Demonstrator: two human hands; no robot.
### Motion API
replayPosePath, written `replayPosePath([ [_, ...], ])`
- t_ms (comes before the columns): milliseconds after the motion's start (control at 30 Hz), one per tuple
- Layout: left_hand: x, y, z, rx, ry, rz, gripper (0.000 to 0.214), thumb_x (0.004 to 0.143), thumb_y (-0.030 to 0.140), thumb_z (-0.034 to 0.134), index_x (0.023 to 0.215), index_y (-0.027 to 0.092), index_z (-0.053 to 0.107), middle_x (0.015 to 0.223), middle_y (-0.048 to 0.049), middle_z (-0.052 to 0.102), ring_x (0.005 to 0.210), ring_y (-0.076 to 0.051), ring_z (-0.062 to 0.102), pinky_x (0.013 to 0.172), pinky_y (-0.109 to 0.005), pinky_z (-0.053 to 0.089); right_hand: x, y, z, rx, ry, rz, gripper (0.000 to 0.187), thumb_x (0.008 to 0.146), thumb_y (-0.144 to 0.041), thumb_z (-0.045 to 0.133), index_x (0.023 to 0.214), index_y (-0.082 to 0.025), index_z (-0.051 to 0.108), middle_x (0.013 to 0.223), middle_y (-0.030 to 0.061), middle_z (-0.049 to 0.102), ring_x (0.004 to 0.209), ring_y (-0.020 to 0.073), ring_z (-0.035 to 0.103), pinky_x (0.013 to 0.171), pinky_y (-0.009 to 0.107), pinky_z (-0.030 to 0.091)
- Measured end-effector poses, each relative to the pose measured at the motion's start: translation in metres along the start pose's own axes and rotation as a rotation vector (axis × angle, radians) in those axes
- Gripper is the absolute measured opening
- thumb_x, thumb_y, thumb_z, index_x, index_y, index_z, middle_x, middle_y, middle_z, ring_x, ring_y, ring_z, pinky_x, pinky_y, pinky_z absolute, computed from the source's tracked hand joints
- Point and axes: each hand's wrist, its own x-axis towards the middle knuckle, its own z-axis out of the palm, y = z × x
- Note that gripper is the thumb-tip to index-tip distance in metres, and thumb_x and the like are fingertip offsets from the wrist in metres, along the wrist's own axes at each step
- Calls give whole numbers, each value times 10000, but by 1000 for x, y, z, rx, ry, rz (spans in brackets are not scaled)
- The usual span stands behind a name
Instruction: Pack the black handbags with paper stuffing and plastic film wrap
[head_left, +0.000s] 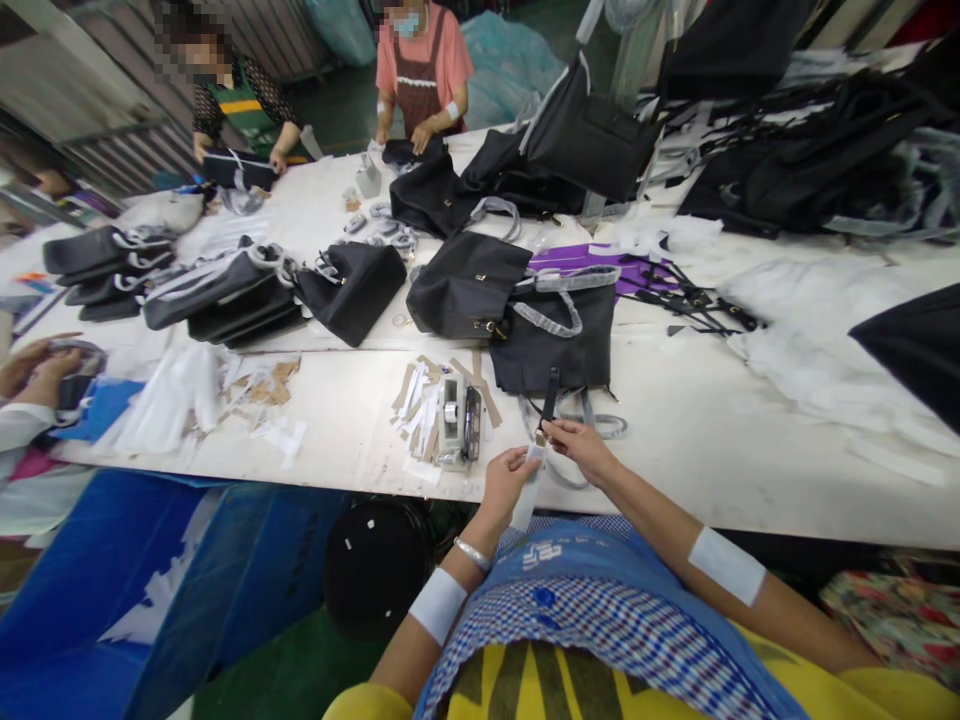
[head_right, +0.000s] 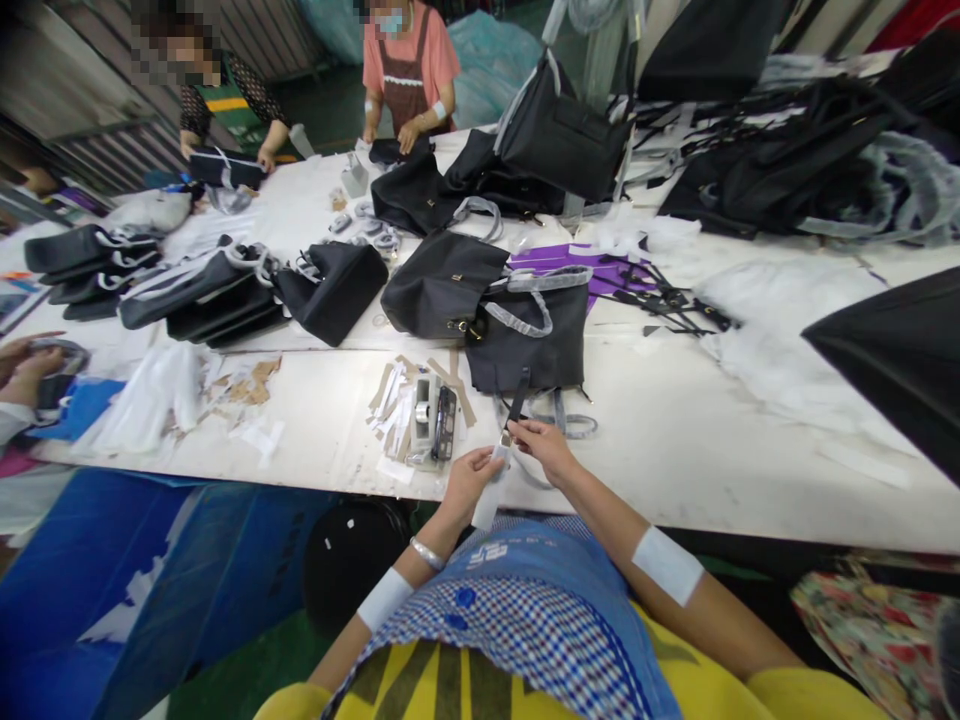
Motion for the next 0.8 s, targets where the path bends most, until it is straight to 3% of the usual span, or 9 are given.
replayPosePath([
  [233, 2, -2, 1, -23, 23, 14, 470, 594, 397, 857, 951, 115, 739, 870, -114, 758, 788, -211, 688, 744, -311, 514, 1, 2, -2, -30, 12, 15, 420, 592, -576, 812, 721, -186, 721, 705, 26, 668, 648, 130, 538, 628, 276, 400],
  [567, 6, -3, 3, -48, 26, 34, 468, 611, 411, 853, 964, 125, 740, 930, -117, 760, 809, -206, 689, 753, -305, 517, 0, -6, -6, -96, -33, 72, 384, 593, -546, 810, 761, -208, 735, 833, 43, 731, 751, 163, 580, 670, 287, 358],
  [800, 12, -3, 6, -40, 41, 49, 424, 621, 397, 844, 947, 141, 752, 958, -109, 760, 874, -222, 688, 790, -305, 516, 5, -10, -10, -111, 22, 53, 363, 556, -525, 832, 751, -227, 760, 863, 43, 728, 805, 186, 562, 706, 304, 372],
])
